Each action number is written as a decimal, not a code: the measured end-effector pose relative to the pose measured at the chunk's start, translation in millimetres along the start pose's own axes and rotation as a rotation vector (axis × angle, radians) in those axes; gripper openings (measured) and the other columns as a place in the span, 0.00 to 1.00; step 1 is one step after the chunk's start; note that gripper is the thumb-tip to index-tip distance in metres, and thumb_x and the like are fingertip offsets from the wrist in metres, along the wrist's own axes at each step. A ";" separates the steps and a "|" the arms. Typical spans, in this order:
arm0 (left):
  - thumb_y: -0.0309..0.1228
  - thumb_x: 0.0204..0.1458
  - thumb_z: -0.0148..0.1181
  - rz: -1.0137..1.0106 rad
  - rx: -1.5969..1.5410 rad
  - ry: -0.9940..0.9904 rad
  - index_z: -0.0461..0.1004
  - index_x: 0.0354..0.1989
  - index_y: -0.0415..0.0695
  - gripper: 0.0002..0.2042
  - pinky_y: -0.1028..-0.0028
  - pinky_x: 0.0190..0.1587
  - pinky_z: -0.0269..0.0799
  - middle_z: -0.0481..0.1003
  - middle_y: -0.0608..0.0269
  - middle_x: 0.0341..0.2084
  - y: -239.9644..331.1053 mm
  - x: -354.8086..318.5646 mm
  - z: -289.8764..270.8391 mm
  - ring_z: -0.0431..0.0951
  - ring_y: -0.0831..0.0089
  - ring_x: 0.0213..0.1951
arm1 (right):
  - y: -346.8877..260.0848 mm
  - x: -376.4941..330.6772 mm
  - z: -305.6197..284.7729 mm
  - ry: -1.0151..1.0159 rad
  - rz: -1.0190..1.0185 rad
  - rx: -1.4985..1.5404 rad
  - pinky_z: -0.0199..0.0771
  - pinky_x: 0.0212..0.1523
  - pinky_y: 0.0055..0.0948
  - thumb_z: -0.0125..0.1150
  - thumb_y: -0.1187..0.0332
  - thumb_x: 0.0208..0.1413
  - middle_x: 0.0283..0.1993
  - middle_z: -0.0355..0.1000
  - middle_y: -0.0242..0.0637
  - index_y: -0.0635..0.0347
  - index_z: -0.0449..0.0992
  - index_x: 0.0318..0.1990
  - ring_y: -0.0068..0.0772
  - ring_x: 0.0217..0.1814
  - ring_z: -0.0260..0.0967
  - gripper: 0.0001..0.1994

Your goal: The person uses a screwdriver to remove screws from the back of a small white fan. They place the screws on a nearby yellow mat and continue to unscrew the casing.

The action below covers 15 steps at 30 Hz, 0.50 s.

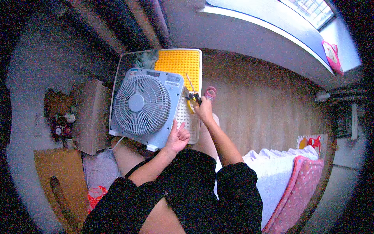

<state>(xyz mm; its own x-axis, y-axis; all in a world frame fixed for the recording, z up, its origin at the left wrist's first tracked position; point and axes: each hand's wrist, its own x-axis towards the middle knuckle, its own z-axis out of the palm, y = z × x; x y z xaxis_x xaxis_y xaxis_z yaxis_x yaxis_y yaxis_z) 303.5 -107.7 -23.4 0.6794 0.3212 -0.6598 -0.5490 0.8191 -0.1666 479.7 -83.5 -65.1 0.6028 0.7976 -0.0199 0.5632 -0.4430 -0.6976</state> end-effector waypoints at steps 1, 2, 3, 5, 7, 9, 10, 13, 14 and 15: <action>0.48 0.44 0.58 0.061 -0.070 0.043 0.51 0.56 0.48 0.34 0.82 0.17 0.43 0.45 0.74 0.09 1.6 8.2 4.1 0.45 0.82 0.12 | 2.6 0.9 3.2 0.002 -0.024 -0.009 0.66 0.37 0.44 0.61 0.71 0.36 0.30 0.67 0.54 0.66 0.67 0.33 0.56 0.35 0.66 0.15; 0.48 0.43 0.59 0.097 -0.102 0.034 0.49 0.57 0.49 0.35 0.82 0.17 0.43 0.44 0.74 0.09 4.4 14.9 3.2 0.45 0.82 0.12 | 4.0 1.1 4.4 -0.014 -0.034 -0.018 0.66 0.37 0.44 0.61 0.72 0.36 0.30 0.67 0.54 0.66 0.67 0.33 0.56 0.36 0.66 0.15; 0.48 0.42 0.60 0.133 -0.133 0.025 0.47 0.58 0.50 0.37 0.82 0.17 0.43 0.44 0.74 0.09 7.2 21.0 1.9 0.45 0.82 0.12 | 6.0 2.7 4.1 -0.030 -0.045 -0.027 0.66 0.38 0.44 0.61 0.72 0.36 0.30 0.67 0.54 0.66 0.67 0.33 0.56 0.36 0.66 0.15; 0.46 0.42 0.61 0.207 -0.169 0.023 0.43 0.60 0.52 0.40 0.82 0.17 0.44 0.44 0.74 0.08 12.1 29.5 2.6 0.45 0.83 0.12 | 5.0 7.9 -2.0 -0.146 0.018 -0.034 0.66 0.38 0.44 0.61 0.72 0.36 0.31 0.68 0.54 0.65 0.67 0.34 0.55 0.37 0.66 0.15; 0.45 0.43 0.60 0.205 -0.218 0.013 0.45 0.60 0.53 0.38 0.81 0.17 0.44 0.44 0.75 0.08 15.5 35.8 0.3 0.46 0.83 0.12 | 13.7 14.9 -4.3 -0.175 -0.023 0.000 0.67 0.38 0.43 0.60 0.72 0.37 0.32 0.68 0.54 0.65 0.66 0.34 0.55 0.37 0.66 0.14; 0.42 0.46 0.59 0.194 -0.236 0.013 0.48 0.58 0.52 0.33 0.81 0.17 0.44 0.44 0.75 0.08 18.8 36.1 -3.7 0.46 0.83 0.12 | 16.2 20.6 -13.6 -0.212 -0.004 0.028 0.68 0.38 0.41 0.59 0.72 0.38 0.32 0.69 0.54 0.66 0.67 0.34 0.55 0.38 0.67 0.14; 0.41 0.47 0.58 0.190 -0.233 0.017 0.51 0.56 0.52 0.30 0.81 0.17 0.44 0.45 0.75 0.08 20.2 33.7 -6.5 0.47 0.83 0.12 | 13.4 22.0 -21.1 -0.190 -0.014 0.070 0.68 0.38 0.39 0.58 0.71 0.38 0.33 0.70 0.55 0.67 0.68 0.36 0.53 0.38 0.68 0.15; 0.36 0.49 0.56 0.168 -0.268 0.022 0.59 0.44 0.48 0.17 0.81 0.17 0.44 0.45 0.74 0.08 23.0 26.7 -13.7 0.46 0.83 0.11 | 13.8 38.1 -34.9 -0.118 0.055 0.116 0.67 0.34 0.32 0.56 0.70 0.39 0.28 0.70 0.51 0.68 0.69 0.34 0.41 0.30 0.69 0.13; 0.35 0.49 0.55 0.161 -0.280 0.026 0.62 0.39 0.47 0.12 0.82 0.17 0.44 0.45 0.74 0.08 24.9 22.4 -17.8 0.46 0.83 0.11 | 13.2 46.1 -35.8 -0.005 -0.008 0.116 0.67 0.34 0.32 0.56 0.70 0.40 0.28 0.70 0.50 0.68 0.69 0.33 0.41 0.30 0.69 0.12; 0.33 0.50 0.55 0.145 -0.280 -0.008 0.63 0.33 0.46 0.08 0.81 0.18 0.45 0.46 0.74 0.08 27.3 17.9 -21.8 0.47 0.83 0.12 | 11.5 60.3 -37.0 0.001 0.006 0.145 0.67 0.34 0.33 0.56 0.70 0.41 0.29 0.70 0.50 0.67 0.68 0.34 0.42 0.31 0.69 0.12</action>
<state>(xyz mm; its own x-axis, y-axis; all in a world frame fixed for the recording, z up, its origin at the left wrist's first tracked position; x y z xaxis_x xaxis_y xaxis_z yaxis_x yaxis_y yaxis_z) 290.0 -90.0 -55.7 0.5878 0.4296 -0.6856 -0.7522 0.6021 -0.2676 543.4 -55.7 -47.9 0.6068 0.7945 -0.0240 0.4717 -0.3842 -0.7936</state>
